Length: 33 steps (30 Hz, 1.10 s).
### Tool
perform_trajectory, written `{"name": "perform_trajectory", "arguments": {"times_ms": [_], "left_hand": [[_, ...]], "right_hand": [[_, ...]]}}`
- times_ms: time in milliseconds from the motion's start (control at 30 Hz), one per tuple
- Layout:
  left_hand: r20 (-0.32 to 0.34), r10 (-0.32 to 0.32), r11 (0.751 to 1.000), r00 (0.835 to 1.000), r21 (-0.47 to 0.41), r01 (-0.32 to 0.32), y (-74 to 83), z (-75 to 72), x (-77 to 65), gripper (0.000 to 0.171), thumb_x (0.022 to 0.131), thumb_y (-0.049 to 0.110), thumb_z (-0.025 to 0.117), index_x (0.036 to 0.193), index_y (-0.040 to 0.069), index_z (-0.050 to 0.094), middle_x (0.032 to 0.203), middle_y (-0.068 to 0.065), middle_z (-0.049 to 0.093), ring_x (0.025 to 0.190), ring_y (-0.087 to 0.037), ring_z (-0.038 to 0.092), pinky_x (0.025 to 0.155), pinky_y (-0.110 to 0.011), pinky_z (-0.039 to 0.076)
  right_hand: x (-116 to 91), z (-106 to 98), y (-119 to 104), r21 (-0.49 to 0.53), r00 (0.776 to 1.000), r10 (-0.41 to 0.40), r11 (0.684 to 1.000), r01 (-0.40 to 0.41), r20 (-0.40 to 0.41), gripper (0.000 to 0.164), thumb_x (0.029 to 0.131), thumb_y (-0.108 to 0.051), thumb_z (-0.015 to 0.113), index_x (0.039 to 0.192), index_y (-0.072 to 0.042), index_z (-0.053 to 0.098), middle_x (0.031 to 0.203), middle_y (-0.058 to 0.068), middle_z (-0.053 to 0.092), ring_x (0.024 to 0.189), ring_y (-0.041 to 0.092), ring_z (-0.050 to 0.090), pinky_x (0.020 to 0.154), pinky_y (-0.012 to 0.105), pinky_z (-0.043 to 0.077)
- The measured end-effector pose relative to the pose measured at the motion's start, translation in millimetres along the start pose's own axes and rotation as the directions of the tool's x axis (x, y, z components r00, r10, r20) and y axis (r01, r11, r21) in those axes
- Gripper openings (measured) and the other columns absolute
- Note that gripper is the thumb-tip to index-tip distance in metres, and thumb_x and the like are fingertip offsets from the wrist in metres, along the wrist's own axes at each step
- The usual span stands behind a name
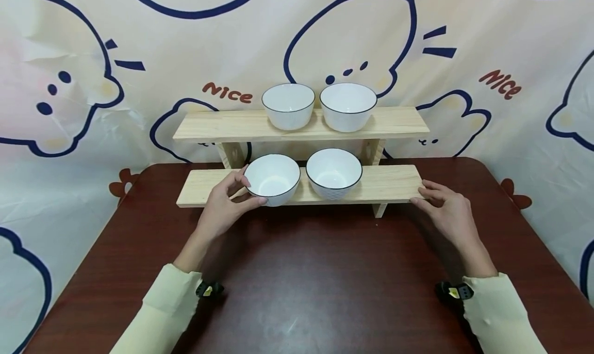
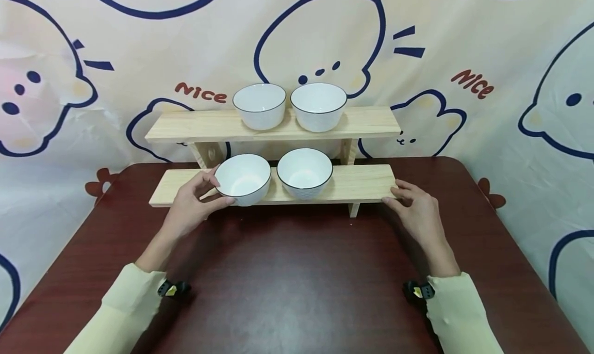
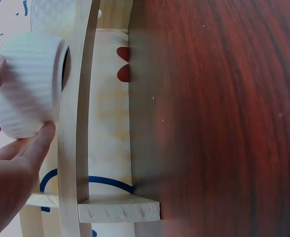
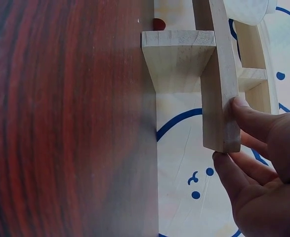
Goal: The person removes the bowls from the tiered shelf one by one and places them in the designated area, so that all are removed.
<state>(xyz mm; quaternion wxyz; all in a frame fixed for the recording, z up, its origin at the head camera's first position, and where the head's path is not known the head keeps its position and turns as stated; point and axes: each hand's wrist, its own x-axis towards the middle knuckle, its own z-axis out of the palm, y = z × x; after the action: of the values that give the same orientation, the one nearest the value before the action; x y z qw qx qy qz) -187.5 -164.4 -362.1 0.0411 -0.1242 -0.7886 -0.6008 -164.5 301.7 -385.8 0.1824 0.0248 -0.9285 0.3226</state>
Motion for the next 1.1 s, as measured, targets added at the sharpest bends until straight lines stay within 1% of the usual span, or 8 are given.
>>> {"name": "perform_trajectory", "arguments": {"times_ms": [133, 267, 433, 767, 867, 967, 1033, 1100], "left_hand": [[0.015, -0.001, 1.000, 1.000, -0.023, 0.001, -0.8, -1.9, -2.4, 0.042, 0.080, 0.003, 0.087, 0.102, 0.000, 0.052, 0.157, -0.008, 0.042, 0.141, -0.029, 0.043, 0.099, -0.036, 0.051], [0.030, -0.002, 0.999, 1.000, -0.043, 0.004, -0.3, -3.4, -6.5, 0.042, 0.080, 0.003, 0.086, 0.103, 0.000, 0.051, 0.158, -0.009, 0.041, 0.142, -0.030, 0.042, 0.100, -0.039, 0.050], [0.047, 0.011, 0.999, 0.999, -0.038, -0.009, 0.4, -4.4, -12.0, 0.041, 0.080, 0.003, 0.086, 0.102, 0.000, 0.052, 0.158, -0.010, 0.040, 0.143, -0.029, 0.041, 0.099, -0.035, 0.051], [0.084, 0.037, 0.998, 0.996, -0.063, -0.032, 3.1, -2.8, -21.6, 0.040, 0.079, 0.001, 0.086, 0.102, 0.001, 0.054, 0.158, -0.012, 0.039, 0.136, -0.033, 0.049, 0.093, -0.025, 0.053], [0.092, 0.034, 0.998, 0.995, -0.057, -0.029, 4.5, -2.4, -23.9, 0.040, 0.078, 0.000, 0.087, 0.101, 0.001, 0.054, 0.158, -0.012, 0.039, 0.134, -0.033, 0.051, 0.093, -0.027, 0.054], [0.106, 0.042, 0.997, 0.993, -0.073, -0.035, 5.5, -0.9, -26.2, 0.041, 0.076, -0.002, 0.088, 0.100, 0.000, 0.055, 0.158, -0.011, 0.040, 0.132, -0.033, 0.053, 0.093, -0.029, 0.054], [0.121, 0.050, 0.995, 0.991, -0.094, -0.039, 6.2, 1.5, -27.0, 0.041, 0.074, -0.004, 0.088, 0.099, -0.001, 0.055, 0.158, -0.011, 0.041, 0.131, -0.033, 0.053, 0.093, -0.031, 0.055], [0.132, 0.058, 0.993, 0.990, -0.109, -0.044, 7.7, 5.0, -27.8, 0.041, 0.073, -0.004, 0.088, 0.098, 0.000, 0.056, 0.157, -0.010, 0.042, 0.130, -0.031, 0.055, 0.092, -0.031, 0.056]], "right_hand": [[-0.2, -0.9, -0.2, -0.010, 1.000, -0.006, 1.000, 0.006, -0.008, 0.042, 0.091, -0.018, 0.079, 0.122, 0.007, 0.069, 0.133, 0.024, 0.062, 0.116, 0.045, 0.062, 0.070, 0.010, 0.043], [0.0, -1.4, -1.3, -0.017, 1.000, -0.005, 1.000, 0.005, -0.012, 0.041, 0.090, -0.017, 0.079, 0.122, 0.007, 0.069, 0.134, 0.023, 0.062, 0.118, 0.044, 0.061, 0.073, 0.013, 0.043], [-0.1, -0.9, -1.4, -0.020, 1.000, -0.003, 1.000, 0.003, -0.012, 0.041, 0.090, -0.017, 0.079, 0.122, 0.006, 0.069, 0.134, 0.022, 0.062, 0.119, 0.043, 0.060, 0.074, 0.011, 0.040], [-0.9, -0.1, -1.1, -0.013, 1.000, -0.017, 1.000, 0.017, -0.017, 0.040, 0.090, -0.017, 0.079, 0.121, 0.007, 0.069, 0.134, 0.023, 0.062, 0.118, 0.044, 0.061, 0.073, 0.005, 0.036], [-1.2, 0.5, -1.6, -0.013, 1.000, -0.017, 1.000, 0.017, -0.016, 0.040, 0.090, -0.016, 0.079, 0.121, 0.007, 0.069, 0.134, 0.023, 0.062, 0.119, 0.044, 0.060, 0.078, 0.018, 0.048], [-1.3, 0.7, -2.1, -0.013, 1.000, -0.018, 1.000, 0.018, -0.015, 0.040, 0.091, -0.016, 0.079, 0.122, 0.007, 0.068, 0.134, 0.023, 0.062, 0.119, 0.044, 0.060, 0.080, 0.027, 0.052], [-1.2, 0.3, -2.2, -0.011, 1.000, -0.018, 1.000, 0.018, -0.017, 0.041, 0.091, -0.016, 0.079, 0.122, 0.007, 0.068, 0.134, 0.023, 0.062, 0.119, 0.045, 0.060, 0.080, 0.024, 0.051], [-1.1, -0.1, -1.8, -0.008, 1.000, -0.018, 1.000, 0.018, -0.017, 0.041, 0.091, -0.017, 0.079, 0.122, 0.007, 0.068, 0.134, 0.023, 0.062, 0.118, 0.045, 0.060, 0.074, 0.010, 0.042]]}}
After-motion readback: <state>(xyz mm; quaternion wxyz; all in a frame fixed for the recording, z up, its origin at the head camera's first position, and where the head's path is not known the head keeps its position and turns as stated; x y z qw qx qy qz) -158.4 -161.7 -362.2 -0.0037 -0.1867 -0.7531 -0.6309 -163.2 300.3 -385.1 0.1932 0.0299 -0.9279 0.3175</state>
